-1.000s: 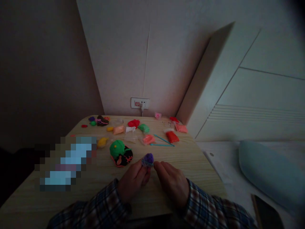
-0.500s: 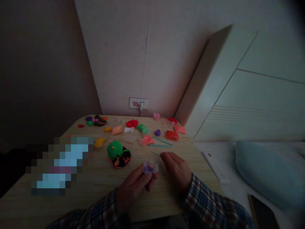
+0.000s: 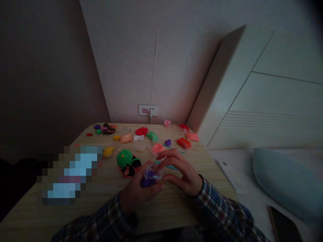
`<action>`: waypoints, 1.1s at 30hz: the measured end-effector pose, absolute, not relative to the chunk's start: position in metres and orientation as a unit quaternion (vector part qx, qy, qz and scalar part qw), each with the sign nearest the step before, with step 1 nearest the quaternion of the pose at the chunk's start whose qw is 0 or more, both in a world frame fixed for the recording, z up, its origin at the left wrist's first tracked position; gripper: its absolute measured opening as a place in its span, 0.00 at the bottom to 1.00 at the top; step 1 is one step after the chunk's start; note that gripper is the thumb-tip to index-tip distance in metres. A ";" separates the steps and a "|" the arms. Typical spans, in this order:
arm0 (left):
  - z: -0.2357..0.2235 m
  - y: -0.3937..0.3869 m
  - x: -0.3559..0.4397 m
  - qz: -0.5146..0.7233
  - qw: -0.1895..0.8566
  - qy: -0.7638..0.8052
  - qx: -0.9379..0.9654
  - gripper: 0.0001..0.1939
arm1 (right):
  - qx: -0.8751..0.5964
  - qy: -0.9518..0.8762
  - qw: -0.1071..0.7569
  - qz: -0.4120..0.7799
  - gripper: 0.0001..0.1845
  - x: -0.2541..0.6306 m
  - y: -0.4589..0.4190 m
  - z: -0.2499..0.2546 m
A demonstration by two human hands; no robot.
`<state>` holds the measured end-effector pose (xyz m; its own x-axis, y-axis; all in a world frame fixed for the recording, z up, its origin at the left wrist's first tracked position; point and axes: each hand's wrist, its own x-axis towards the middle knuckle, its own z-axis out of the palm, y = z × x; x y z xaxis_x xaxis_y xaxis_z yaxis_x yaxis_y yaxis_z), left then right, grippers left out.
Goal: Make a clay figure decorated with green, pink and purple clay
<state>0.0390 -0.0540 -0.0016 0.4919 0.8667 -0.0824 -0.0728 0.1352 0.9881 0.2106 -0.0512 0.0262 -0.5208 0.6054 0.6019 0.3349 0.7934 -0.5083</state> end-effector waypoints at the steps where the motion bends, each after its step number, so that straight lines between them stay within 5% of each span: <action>1: -0.002 -0.054 0.039 0.344 0.683 0.340 0.547 0.23 | -0.264 -0.860 0.400 0.177 0.13 0.208 -0.050 0.028; 7: -0.003 -0.057 0.031 0.294 0.715 0.265 0.576 0.18 | -0.269 -0.858 0.366 0.241 0.12 0.207 -0.049 0.031; 11: 0.003 -0.054 0.022 0.280 0.584 0.310 0.696 0.13 | -0.319 -0.838 0.336 0.288 0.10 0.207 -0.058 0.035; 16: 0.007 -0.052 0.014 0.287 0.365 0.385 0.798 0.19 | -0.393 -0.794 0.351 0.303 0.17 0.201 -0.058 0.035; 22: 0.016 -0.055 0.012 0.327 0.304 0.373 0.813 0.14 | -0.371 -0.712 0.370 0.468 0.18 0.200 -0.051 0.031; 28: 0.028 -0.050 0.012 0.332 0.264 0.406 0.809 0.12 | -0.438 -0.741 0.340 0.379 0.08 0.199 -0.057 0.036; 33: 0.031 -0.051 0.015 0.354 0.310 0.416 0.778 0.10 | -0.441 -0.768 0.344 0.311 0.12 0.197 -0.060 0.042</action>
